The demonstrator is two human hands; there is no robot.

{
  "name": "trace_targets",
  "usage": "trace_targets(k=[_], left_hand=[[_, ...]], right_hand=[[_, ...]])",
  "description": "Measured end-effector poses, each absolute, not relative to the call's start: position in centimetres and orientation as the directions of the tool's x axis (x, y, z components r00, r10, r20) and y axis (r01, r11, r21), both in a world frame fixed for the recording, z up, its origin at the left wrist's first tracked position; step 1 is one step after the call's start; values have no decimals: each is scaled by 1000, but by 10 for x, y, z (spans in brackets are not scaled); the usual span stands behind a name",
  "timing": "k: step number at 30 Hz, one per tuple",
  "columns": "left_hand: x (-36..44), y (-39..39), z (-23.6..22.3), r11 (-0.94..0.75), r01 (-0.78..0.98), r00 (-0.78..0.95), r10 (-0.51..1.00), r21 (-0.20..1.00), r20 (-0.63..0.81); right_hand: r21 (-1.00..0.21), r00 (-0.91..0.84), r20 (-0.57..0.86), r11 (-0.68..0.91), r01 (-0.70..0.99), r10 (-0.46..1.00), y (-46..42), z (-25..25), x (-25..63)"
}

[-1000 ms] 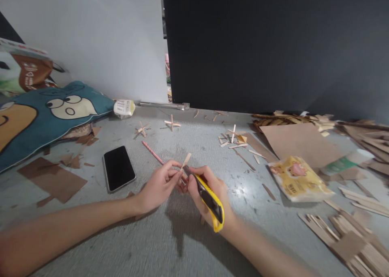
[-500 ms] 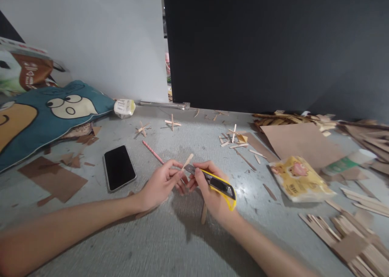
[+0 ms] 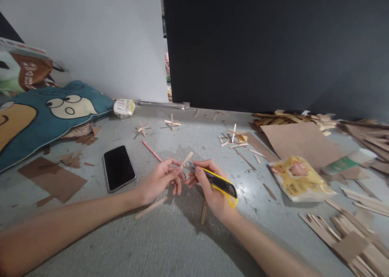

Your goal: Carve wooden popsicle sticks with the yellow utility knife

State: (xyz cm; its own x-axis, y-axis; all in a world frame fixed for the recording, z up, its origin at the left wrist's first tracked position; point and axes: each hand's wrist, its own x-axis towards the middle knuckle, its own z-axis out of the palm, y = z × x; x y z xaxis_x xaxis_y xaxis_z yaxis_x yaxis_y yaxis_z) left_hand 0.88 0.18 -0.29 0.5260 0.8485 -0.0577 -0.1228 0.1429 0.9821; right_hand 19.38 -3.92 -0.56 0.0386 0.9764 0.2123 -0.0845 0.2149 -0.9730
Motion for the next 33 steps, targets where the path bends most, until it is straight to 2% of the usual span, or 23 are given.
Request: trace_targets(k=[13, 18, 23, 28, 31, 33], left_hand=[[8, 2, -1, 286, -199, 575, 809, 937, -125], [10, 1, -4, 235, -183, 567, 818, 955, -93], [11, 1, -6, 155, -132, 512, 857, 979, -66], [13, -2, -2, 85, -53, 514, 856, 995, -45], [13, -3, 0, 63, -37, 508, 861, 997, -35], [12, -2, 1, 63, -46, 504, 863, 997, -32]], right_hand=[[-965, -5, 261, 260, -43, 965, -37, -9, 194], [-932, 59, 361, 358, 50, 931, -41, -3, 196], [-815, 186, 567, 514, 267, 802, -44, -10, 206], [-622, 50, 674, 530, 576, 737, -38, -16, 216], [-521, -69, 702, 578, 628, 709, -33, -12, 216], [-507, -146, 679, 604, 614, 719, -31, -10, 215]])
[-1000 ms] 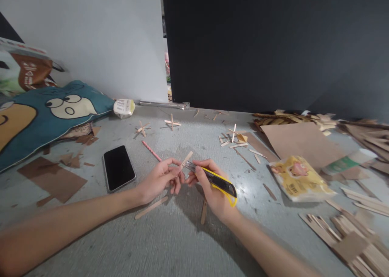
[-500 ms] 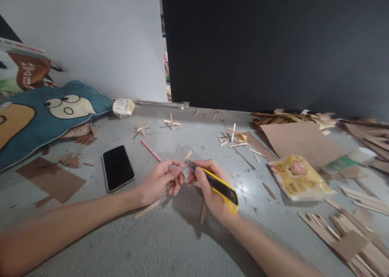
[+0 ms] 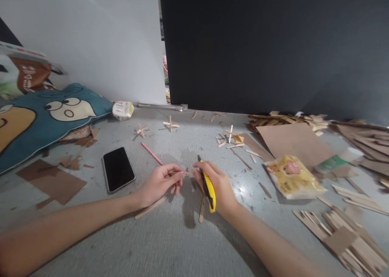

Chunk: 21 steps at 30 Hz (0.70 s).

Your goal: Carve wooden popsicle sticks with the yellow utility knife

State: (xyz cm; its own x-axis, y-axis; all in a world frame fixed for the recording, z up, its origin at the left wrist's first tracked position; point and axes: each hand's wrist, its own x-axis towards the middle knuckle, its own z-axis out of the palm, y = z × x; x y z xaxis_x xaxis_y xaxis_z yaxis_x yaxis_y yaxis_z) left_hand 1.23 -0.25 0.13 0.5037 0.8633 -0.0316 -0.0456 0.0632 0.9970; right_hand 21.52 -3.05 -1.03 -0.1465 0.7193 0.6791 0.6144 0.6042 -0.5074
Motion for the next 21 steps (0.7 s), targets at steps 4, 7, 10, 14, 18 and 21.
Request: trace_targets(k=[4, 7, 10, 14, 18, 21], left_hand=[[11, 0, 3, 82, -116, 526, 850, 990, -9], [11, -1, 3, 74, -100, 570, 821, 992, -3], [12, -2, 2, -33, -64, 484, 873, 997, 59], [13, -4, -2, -64, -34, 373, 925, 997, 72], [11, -7, -8, 40, 10, 424, 905, 999, -40], [10, -6, -12, -75, 8, 400, 914, 997, 66]], right_hand=[[-530, -263, 625, 647, 549, 735, -32, -12, 210], [-550, -274, 617, 653, 520, 738, -35, -14, 205], [-571, -202, 627, 620, 538, 752, -37, -12, 204], [-618, -115, 597, 547, 564, 794, -41, -6, 210], [-599, -114, 623, 565, 568, 774, -48, -2, 213], [-553, -102, 668, 584, 595, 737, -53, -5, 210]])
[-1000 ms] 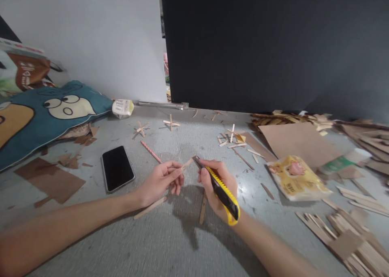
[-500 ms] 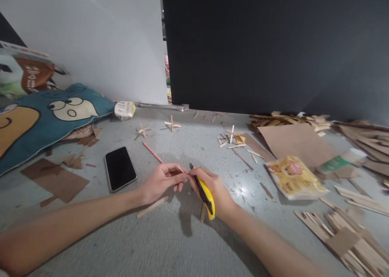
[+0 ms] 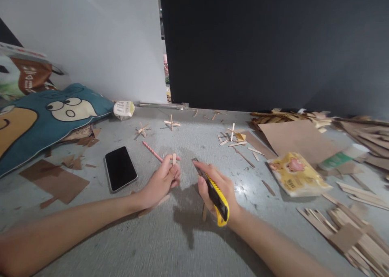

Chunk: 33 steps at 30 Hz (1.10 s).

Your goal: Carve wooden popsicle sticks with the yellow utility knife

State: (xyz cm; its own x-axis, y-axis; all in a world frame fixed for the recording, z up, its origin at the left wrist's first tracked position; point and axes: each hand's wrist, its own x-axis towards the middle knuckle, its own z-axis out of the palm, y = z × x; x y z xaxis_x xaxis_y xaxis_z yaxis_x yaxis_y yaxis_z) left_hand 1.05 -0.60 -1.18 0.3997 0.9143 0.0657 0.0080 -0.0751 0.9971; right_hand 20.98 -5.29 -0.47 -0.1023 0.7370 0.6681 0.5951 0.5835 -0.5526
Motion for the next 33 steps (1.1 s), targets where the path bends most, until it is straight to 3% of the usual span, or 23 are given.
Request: trace_targets(k=[4, 8, 12, 21, 29, 33], left_hand=[[11, -3, -11, -120, 22, 452, 887, 993, 97], [11, -4, -7, -59, -30, 503, 862, 998, 66], [11, -6, -6, 18, -57, 524, 852, 998, 15], [13, -10, -5, -7, -23, 539, 842, 1000, 18], [12, -11, -8, -93, 84, 543, 839, 992, 32], [12, -13, -6, -194, 218, 514, 856, 956, 56]], right_hand=[[-598, -31, 663, 555, 578, 748, -59, -18, 205], [-614, 2, 666, 546, 570, 746, -61, -29, 202], [-578, -9, 690, 559, 594, 723, -60, -30, 201], [-537, -128, 677, 605, 588, 725, -58, -14, 199], [-567, -120, 658, 594, 572, 744, -60, -11, 195], [-607, -24, 667, 562, 562, 744, -62, -14, 189]])
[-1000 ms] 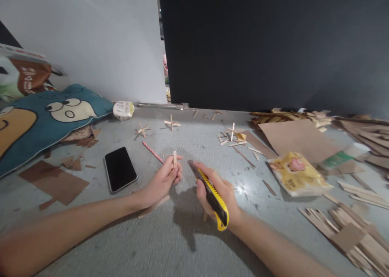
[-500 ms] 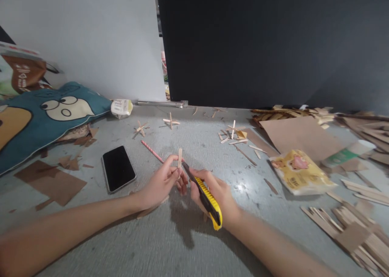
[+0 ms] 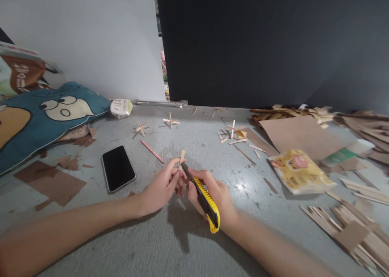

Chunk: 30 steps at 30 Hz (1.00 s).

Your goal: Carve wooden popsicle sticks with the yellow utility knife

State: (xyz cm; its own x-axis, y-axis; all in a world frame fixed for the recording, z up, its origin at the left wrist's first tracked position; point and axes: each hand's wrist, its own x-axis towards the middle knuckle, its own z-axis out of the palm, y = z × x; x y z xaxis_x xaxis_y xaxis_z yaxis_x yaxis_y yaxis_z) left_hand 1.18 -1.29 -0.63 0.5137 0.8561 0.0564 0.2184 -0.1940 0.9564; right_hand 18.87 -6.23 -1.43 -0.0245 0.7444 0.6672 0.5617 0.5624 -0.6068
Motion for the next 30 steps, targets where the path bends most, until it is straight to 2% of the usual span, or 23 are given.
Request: trace_targets(k=[3, 8, 14, 19, 30], left_hand=[[13, -14, -5, -220, 255, 509, 859, 942, 63], [14, -14, -3, -223, 238, 501, 862, 945, 77], [13, -14, -2, -247, 215, 493, 863, 945, 114], [14, -14, -4, -192, 178, 494, 865, 965, 81], [15, -16, -4, -29, -32, 531, 846, 999, 41]], right_hand=[[-631, 35, 672, 547, 550, 740, -65, -14, 184], [-652, -30, 637, 560, 512, 770, -70, -8, 181], [-570, -89, 695, 621, 538, 714, -68, -8, 178], [-534, -133, 710, 652, 539, 691, -68, -6, 177], [-472, -192, 720, 673, 569, 667, -67, -2, 176]])
